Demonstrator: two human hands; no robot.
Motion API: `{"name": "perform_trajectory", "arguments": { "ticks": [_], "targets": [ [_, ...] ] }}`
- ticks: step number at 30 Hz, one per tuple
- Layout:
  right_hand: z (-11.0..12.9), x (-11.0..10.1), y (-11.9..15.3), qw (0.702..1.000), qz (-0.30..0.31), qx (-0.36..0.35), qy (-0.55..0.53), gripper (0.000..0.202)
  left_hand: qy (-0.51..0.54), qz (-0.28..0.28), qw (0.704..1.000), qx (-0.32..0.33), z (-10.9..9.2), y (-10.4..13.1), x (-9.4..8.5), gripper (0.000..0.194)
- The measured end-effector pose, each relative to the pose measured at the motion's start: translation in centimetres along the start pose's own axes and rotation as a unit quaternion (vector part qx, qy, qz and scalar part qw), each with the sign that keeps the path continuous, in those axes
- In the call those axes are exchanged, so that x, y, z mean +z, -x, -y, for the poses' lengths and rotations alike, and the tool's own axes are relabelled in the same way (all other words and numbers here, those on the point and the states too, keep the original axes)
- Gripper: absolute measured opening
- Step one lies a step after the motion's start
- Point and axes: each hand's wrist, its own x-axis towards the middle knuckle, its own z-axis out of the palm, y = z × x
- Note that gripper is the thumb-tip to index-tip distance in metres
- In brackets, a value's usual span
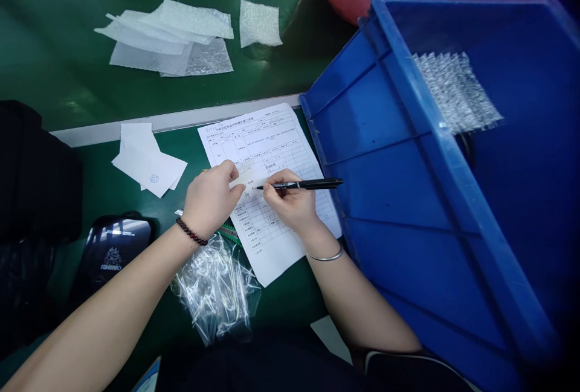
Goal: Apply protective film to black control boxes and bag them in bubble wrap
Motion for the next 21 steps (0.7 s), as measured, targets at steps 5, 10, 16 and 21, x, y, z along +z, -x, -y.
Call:
{"name": "perform_trajectory", "arguments": {
  "ticks": [5,10,16,21],
  "targets": [
    [-0.1,0.0,0.01,1.0,-0.002,0.004,0.002,0.013,-0.002,0.0,1.0,-0.001,-0.04,0.06,0.01,0.009],
    [-0.03,0.0,-0.05,1.0,0.006,-0.001,-0.007,0.013,0.0,0.002,1.0,-0.001,-0.11,-0.03,-0.02,0.009],
    [0.25,0.08,-0.04,1.0,0.01,-0.001,-0.011,0.013,0.001,0.001,1.0,-0.001,-0.03,0.01,-0.03,0.009],
    [0.31,0.12,-0.09,1.0,0.009,-0.019,-0.003,0.013,0.0,0.002,1.0,-0.001,-0.04,-0.01,-0.01,0.009]
  ]
}}
